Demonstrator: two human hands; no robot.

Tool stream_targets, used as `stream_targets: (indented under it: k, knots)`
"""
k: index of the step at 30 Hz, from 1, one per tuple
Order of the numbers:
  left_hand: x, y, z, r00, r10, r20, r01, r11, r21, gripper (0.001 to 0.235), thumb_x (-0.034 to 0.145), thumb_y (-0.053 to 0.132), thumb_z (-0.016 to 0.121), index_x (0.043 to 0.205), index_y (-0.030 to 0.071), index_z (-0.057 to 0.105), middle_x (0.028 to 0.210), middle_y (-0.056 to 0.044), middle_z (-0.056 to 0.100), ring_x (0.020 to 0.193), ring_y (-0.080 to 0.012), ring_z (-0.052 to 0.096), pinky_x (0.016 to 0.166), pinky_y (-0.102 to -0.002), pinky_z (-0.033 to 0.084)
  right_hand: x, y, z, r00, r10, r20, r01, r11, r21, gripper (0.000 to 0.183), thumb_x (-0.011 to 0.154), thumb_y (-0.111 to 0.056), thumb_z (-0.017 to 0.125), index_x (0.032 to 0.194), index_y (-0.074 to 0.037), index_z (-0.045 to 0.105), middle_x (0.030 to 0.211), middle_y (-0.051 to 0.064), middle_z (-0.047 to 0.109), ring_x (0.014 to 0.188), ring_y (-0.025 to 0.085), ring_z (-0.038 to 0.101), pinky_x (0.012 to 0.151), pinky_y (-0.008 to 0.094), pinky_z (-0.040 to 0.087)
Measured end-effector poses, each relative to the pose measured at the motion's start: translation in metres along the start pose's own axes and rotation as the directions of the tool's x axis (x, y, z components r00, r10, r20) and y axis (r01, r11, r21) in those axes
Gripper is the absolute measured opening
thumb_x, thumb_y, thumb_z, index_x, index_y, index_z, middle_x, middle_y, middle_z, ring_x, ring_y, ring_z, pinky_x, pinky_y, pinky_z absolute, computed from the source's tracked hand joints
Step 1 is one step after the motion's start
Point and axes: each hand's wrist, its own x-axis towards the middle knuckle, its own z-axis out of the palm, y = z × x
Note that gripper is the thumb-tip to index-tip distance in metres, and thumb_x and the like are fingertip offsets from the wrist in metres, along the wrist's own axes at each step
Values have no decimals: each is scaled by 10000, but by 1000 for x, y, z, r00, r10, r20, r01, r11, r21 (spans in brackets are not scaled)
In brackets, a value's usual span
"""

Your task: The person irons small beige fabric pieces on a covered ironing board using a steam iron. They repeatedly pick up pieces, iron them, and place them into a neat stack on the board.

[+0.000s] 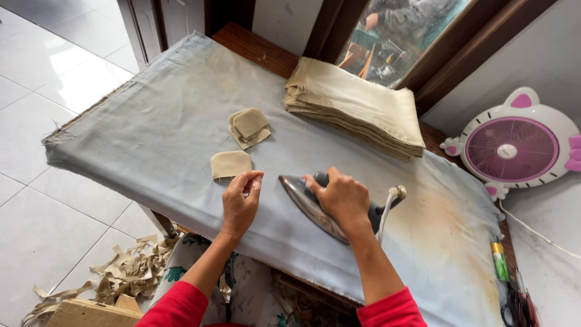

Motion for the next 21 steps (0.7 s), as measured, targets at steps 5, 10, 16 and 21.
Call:
stream_targets:
  k: [5, 10, 16, 21]
  knots:
    - [4, -5, 3, 999, 29, -18, -28, 999, 28, 107, 973, 108, 696, 1035, 119, 783, 853, -79, 737, 758, -202, 695, 668, -308, 595, -18, -5, -17, 997, -33, 68, 32, 999, 12, 802, 828, -903, 399, 1102, -197, 663, 984, 189, 762, 1005, 411, 733, 884, 538, 539]
    - [-1, -5, 5, 1000, 4, 31, -5, 1000, 30, 124, 995, 74, 667, 1058, 93, 772, 909, -95, 743, 808, -201, 711, 712, -304, 607, -2, 24, -5, 1000, 3, 13, -3, 1000, 5, 777, 881, -886, 400, 1101, -195, 680, 978, 165, 769, 992, 383, 747, 858, 504, 546]
    - [-1, -14, 8, 996, 16, 84, -26, 992, 121, 119, 985, 96, 686, 1058, 125, 775, 910, -69, 746, 814, -192, 714, 712, -293, 605, -37, 42, -29, 981, -52, 187, 51, 999, 10, 762, 826, -864, 426, 1124, -209, 677, 1061, 181, 764, 1078, 390, 722, 927, 516, 541]
    - [-2, -15, 12, 981, 39, 189, -90, 959, 269, 111, 978, 127, 686, 1054, 148, 765, 926, -82, 747, 843, -230, 724, 728, -327, 607, -30, 102, -32, 975, 147, 164, -137, 988, -71, 733, 854, -866, 421, 1119, -243, 701, 1077, 172, 781, 1114, 372, 724, 957, 475, 540]
